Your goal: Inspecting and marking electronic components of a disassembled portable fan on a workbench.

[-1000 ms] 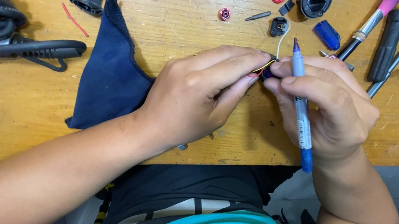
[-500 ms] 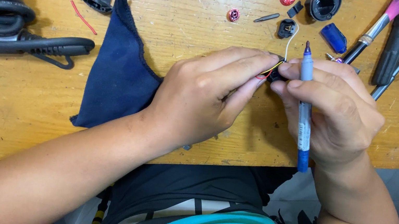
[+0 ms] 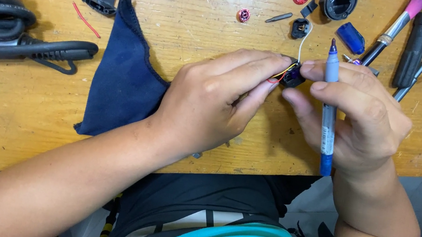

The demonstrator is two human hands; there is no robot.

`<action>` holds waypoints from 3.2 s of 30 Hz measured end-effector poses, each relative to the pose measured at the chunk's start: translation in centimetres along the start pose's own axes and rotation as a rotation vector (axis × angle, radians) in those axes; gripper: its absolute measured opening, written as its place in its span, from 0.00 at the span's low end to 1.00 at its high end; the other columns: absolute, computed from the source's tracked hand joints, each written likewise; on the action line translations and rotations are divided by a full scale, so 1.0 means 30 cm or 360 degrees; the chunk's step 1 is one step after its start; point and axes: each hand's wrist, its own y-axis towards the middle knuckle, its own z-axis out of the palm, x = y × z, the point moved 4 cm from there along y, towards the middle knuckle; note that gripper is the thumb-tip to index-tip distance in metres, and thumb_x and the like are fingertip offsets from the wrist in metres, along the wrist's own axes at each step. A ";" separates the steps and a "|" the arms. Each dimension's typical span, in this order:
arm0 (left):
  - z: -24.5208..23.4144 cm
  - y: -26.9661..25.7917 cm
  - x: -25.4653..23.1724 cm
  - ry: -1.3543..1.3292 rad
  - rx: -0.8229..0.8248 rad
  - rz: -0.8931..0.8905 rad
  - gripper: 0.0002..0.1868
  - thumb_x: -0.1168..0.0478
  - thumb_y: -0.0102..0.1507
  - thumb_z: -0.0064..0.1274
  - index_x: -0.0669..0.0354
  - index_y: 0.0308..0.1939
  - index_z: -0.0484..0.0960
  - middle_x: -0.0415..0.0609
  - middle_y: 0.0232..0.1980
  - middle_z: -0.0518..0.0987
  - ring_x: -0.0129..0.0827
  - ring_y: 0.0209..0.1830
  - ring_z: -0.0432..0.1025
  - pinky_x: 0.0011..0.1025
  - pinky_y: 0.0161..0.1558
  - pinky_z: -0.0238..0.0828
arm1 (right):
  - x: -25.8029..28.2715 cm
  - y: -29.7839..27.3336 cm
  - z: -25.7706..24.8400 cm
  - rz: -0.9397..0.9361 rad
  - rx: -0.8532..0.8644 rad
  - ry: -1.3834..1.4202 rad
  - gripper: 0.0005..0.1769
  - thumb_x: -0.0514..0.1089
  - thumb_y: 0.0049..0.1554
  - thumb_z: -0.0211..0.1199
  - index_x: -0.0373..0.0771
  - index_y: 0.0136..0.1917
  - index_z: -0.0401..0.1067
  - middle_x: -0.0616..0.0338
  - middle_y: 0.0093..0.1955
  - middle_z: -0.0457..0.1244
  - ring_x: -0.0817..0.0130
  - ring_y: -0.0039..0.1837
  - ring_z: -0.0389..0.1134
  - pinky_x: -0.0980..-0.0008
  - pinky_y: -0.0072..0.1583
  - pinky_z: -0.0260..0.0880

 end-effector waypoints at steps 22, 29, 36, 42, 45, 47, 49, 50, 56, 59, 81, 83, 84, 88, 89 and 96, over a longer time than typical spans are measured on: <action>0.000 0.001 -0.002 -0.0022 -0.0009 0.0017 0.13 0.70 0.81 0.60 0.64 0.69 0.86 0.54 0.66 0.90 0.44 0.66 0.88 0.40 0.64 0.90 | 0.024 0.043 0.013 -0.0015 0.0052 0.0013 0.16 0.25 0.71 0.80 0.23 0.61 0.71 0.23 0.56 0.73 0.34 0.59 0.80 0.41 0.63 0.83; -0.002 0.003 -0.006 -0.0025 -0.0024 0.0007 0.12 0.70 0.81 0.60 0.63 0.69 0.86 0.52 0.66 0.90 0.42 0.66 0.88 0.39 0.63 0.90 | 0.035 0.054 0.010 -0.0029 0.0087 0.0024 0.12 0.24 0.71 0.77 0.24 0.59 0.73 0.26 0.57 0.74 0.31 0.60 0.80 0.41 0.64 0.83; -0.006 0.005 -0.008 -0.0038 -0.0005 0.0014 0.12 0.70 0.81 0.59 0.63 0.68 0.86 0.53 0.66 0.90 0.43 0.66 0.88 0.39 0.64 0.89 | 0.037 0.064 0.009 -0.0061 0.0108 0.0034 0.10 0.26 0.72 0.76 0.26 0.59 0.74 0.26 0.57 0.75 0.32 0.60 0.79 0.44 0.63 0.82; -0.006 0.005 -0.008 -0.0035 -0.0020 0.0025 0.12 0.70 0.81 0.60 0.63 0.68 0.86 0.53 0.66 0.90 0.43 0.65 0.88 0.39 0.63 0.89 | 0.054 0.067 0.003 -0.0073 0.0144 -0.0023 0.06 0.26 0.73 0.74 0.25 0.61 0.78 0.28 0.60 0.75 0.30 0.61 0.78 0.42 0.64 0.82; -0.007 0.005 -0.010 -0.0018 -0.0033 0.0035 0.12 0.71 0.81 0.60 0.64 0.68 0.86 0.53 0.65 0.90 0.43 0.65 0.88 0.39 0.62 0.90 | 0.069 0.071 0.003 -0.0200 0.0194 -0.0186 0.06 0.32 0.75 0.67 0.23 0.60 0.80 0.26 0.59 0.76 0.26 0.61 0.78 0.38 0.65 0.82; -0.008 0.006 -0.011 -0.0024 -0.0020 0.0039 0.12 0.71 0.81 0.59 0.64 0.68 0.86 0.53 0.65 0.90 0.44 0.65 0.88 0.40 0.63 0.89 | 0.077 0.077 0.005 -0.0300 0.0232 -0.0275 0.02 0.26 0.74 0.69 0.22 0.59 0.79 0.26 0.57 0.77 0.26 0.60 0.79 0.39 0.65 0.82; -0.007 0.005 -0.010 -0.0016 -0.0029 0.0043 0.12 0.71 0.80 0.60 0.64 0.68 0.87 0.53 0.65 0.90 0.43 0.65 0.88 0.40 0.63 0.90 | 0.080 0.075 0.007 -0.0294 0.0234 -0.0310 0.03 0.26 0.75 0.66 0.23 0.59 0.80 0.28 0.57 0.77 0.26 0.60 0.79 0.39 0.64 0.82; -0.007 0.004 -0.010 -0.0008 -0.0038 0.0047 0.12 0.71 0.80 0.60 0.64 0.68 0.87 0.53 0.65 0.90 0.43 0.65 0.88 0.40 0.62 0.91 | 0.081 0.075 0.007 -0.0287 0.0235 -0.0344 0.07 0.26 0.76 0.62 0.24 0.59 0.81 0.30 0.57 0.77 0.27 0.60 0.79 0.40 0.63 0.82; -0.007 0.006 -0.013 0.0001 -0.0046 0.0061 0.11 0.70 0.80 0.59 0.64 0.67 0.87 0.53 0.64 0.91 0.44 0.64 0.88 0.40 0.61 0.90 | 0.087 0.073 0.009 -0.0302 0.0239 -0.0444 0.07 0.27 0.77 0.63 0.28 0.60 0.82 0.35 0.57 0.78 0.33 0.61 0.79 0.45 0.61 0.81; -0.007 0.003 -0.011 -0.0005 -0.0047 0.0043 0.12 0.70 0.80 0.61 0.63 0.67 0.87 0.54 0.65 0.90 0.44 0.64 0.88 0.40 0.63 0.89 | 0.053 0.063 0.008 -0.0099 0.0159 -0.0041 0.06 0.28 0.73 0.73 0.25 0.61 0.77 0.29 0.59 0.75 0.30 0.61 0.78 0.41 0.67 0.82; -0.066 -0.031 -0.080 0.0042 0.0022 -0.0085 0.30 0.55 0.76 0.68 0.60 0.78 0.77 0.58 0.75 0.81 0.29 0.33 0.81 0.24 0.37 0.88 | -0.039 -0.011 -0.099 -0.0049 -0.0456 0.0108 0.14 0.24 0.74 0.74 0.23 0.63 0.69 0.26 0.56 0.71 0.36 0.62 0.76 0.47 0.67 0.77; -0.139 -0.056 -0.174 0.0031 -0.0265 0.0106 0.34 0.59 0.74 0.72 0.63 0.80 0.74 0.64 0.74 0.83 0.31 0.35 0.77 0.26 0.44 0.86 | -0.031 0.002 -0.104 -0.0004 -0.0459 0.0092 0.11 0.25 0.73 0.72 0.21 0.63 0.70 0.26 0.57 0.72 0.37 0.62 0.76 0.48 0.67 0.78; -0.231 -0.034 -0.220 0.0086 -0.0312 0.0146 0.34 0.59 0.74 0.72 0.63 0.80 0.74 0.64 0.74 0.83 0.31 0.35 0.77 0.26 0.44 0.86 | -0.019 0.011 -0.100 -0.0084 -0.0481 0.0100 0.11 0.25 0.73 0.72 0.21 0.63 0.70 0.26 0.57 0.72 0.37 0.62 0.76 0.48 0.67 0.78; -0.474 -0.014 -0.339 0.0323 -0.0585 0.0380 0.29 0.56 0.78 0.65 0.70 0.77 0.75 0.66 0.73 0.85 0.44 0.50 0.91 0.34 0.54 0.98 | -0.032 0.007 -0.093 0.0123 -0.0527 0.0107 0.10 0.23 0.71 0.71 0.22 0.61 0.72 0.30 0.56 0.72 0.43 0.60 0.78 0.55 0.64 0.80; -0.481 -0.022 -0.344 0.0349 -0.0608 0.0393 0.29 0.56 0.78 0.65 0.71 0.76 0.75 0.66 0.73 0.85 0.44 0.51 0.91 0.34 0.54 0.98 | -0.040 -0.002 -0.089 0.0202 -0.0524 0.0126 0.10 0.23 0.71 0.71 0.24 0.61 0.73 0.33 0.56 0.72 0.47 0.60 0.79 0.58 0.64 0.81; -0.641 0.017 -0.330 0.0513 -0.0719 0.0532 0.27 0.58 0.78 0.64 0.71 0.75 0.76 0.67 0.72 0.85 0.47 0.52 0.90 0.37 0.56 0.95 | -0.072 -0.003 -0.079 0.0316 -0.0505 0.0065 0.05 0.29 0.72 0.68 0.26 0.60 0.76 0.39 0.56 0.73 0.54 0.57 0.76 0.63 0.62 0.74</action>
